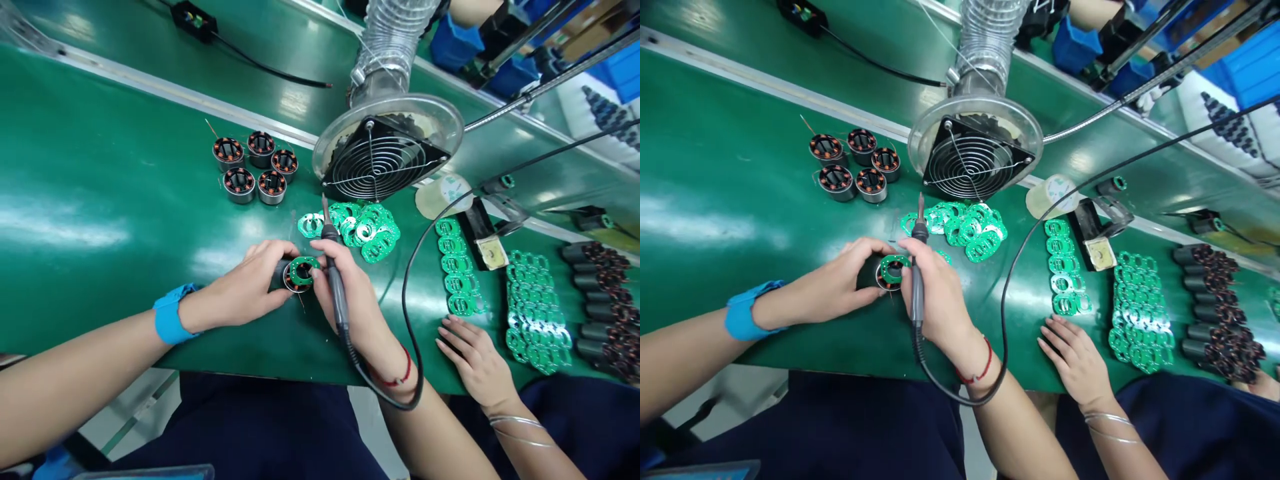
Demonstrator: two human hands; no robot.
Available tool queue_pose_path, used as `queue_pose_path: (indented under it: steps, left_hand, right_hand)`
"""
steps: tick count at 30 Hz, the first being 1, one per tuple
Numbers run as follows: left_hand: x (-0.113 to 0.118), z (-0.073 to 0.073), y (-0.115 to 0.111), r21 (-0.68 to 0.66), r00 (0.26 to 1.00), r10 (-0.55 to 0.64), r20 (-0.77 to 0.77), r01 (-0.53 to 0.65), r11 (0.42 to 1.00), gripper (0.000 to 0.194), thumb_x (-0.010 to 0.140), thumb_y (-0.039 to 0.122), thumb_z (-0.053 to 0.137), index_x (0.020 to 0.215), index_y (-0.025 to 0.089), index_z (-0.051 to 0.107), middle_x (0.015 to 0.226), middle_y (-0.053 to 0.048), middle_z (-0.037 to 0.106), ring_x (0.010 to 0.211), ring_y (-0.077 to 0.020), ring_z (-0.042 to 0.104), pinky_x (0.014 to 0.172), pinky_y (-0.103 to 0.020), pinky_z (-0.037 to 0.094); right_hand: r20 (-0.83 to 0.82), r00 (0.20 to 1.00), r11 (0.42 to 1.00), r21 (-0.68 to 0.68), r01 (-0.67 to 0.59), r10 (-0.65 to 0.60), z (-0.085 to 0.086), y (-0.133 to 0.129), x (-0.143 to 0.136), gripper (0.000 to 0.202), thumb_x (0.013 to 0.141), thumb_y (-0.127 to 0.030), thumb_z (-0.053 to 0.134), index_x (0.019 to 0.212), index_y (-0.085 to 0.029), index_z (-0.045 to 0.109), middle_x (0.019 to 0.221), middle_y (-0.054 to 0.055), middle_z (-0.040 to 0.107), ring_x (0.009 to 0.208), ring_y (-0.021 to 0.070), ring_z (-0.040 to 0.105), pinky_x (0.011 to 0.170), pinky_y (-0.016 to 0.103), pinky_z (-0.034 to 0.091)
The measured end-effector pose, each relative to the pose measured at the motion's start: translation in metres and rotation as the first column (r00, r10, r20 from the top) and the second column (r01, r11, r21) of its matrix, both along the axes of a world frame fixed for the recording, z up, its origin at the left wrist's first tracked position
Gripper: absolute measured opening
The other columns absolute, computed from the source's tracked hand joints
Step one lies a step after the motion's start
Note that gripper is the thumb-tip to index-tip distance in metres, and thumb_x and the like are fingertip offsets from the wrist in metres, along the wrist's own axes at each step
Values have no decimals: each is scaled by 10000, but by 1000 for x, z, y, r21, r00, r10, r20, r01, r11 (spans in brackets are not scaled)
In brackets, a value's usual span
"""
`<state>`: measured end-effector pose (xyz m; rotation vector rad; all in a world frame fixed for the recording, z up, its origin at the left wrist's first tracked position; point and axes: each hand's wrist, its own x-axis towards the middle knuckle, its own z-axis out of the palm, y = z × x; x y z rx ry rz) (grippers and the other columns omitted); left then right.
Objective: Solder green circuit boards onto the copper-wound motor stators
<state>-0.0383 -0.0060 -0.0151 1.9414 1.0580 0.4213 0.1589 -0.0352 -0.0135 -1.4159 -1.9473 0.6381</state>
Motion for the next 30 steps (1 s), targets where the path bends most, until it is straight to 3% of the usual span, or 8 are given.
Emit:
queue_pose_path:
  steps: [5,9,12,17,21,25,30]
  left_hand:
    - [-6,0,10,-205,972,105,209,-61,977,217,899,284,482,1083,196,556,1003,-50,666,889,-181,640,797,-361,560]
    - [-1,-2,12,-228,959,168,229,-115,967,201,899,322,504,1011,191,608,893,-26,657,793,-165,618,715,-331,542]
    - [2,0,12,-281,950,203,237,-133,950,182,876,329,539,959,187,617,829,-11,640,746,-157,593,694,-324,517]
    - [-1,8,16,-484,913,269,307,-94,870,237,816,398,621,893,174,625,765,12,625,722,-139,563,690,-288,469]
    - [-1,8,20,-545,908,290,303,-85,834,186,792,345,644,816,162,624,697,34,586,664,-113,514,639,-248,412]
    - [11,8,20,-628,870,412,269,-166,760,65,774,167,615,729,159,568,586,64,509,584,-94,454,584,-225,355]
    - [21,11,28,-599,840,483,245,-261,757,142,801,128,598,699,170,508,587,56,519,570,-99,484,576,-227,382]
  right_hand:
    - [112,986,978,183,102,-124,-5,-20,-4,501,922,-271,598,1401,-321,463,1153,118,672,974,284,652,832,476,565]
    - [121,990,983,174,52,-74,-10,-21,-12,504,897,-339,647,1376,-282,498,1201,114,672,1048,292,661,885,496,565]
    - [111,993,985,173,23,-43,-8,-13,-12,471,871,-347,674,1323,-354,543,1182,81,687,1078,292,674,845,443,598]
    - [148,989,992,124,-32,13,7,-31,28,468,851,-373,669,1301,-395,542,1120,26,697,1103,310,683,755,495,638]
    - [208,977,997,69,32,-46,12,-54,60,436,852,-384,662,1278,-357,571,1143,48,701,1126,308,680,800,484,638]
    - [150,989,994,108,-15,-1,-5,-37,44,415,869,-384,642,1276,-323,586,1158,68,711,1103,304,693,838,475,631]
    - [123,984,979,141,-149,132,-21,1,9,368,930,-345,561,1294,-292,575,1150,79,734,1016,271,732,858,446,627]
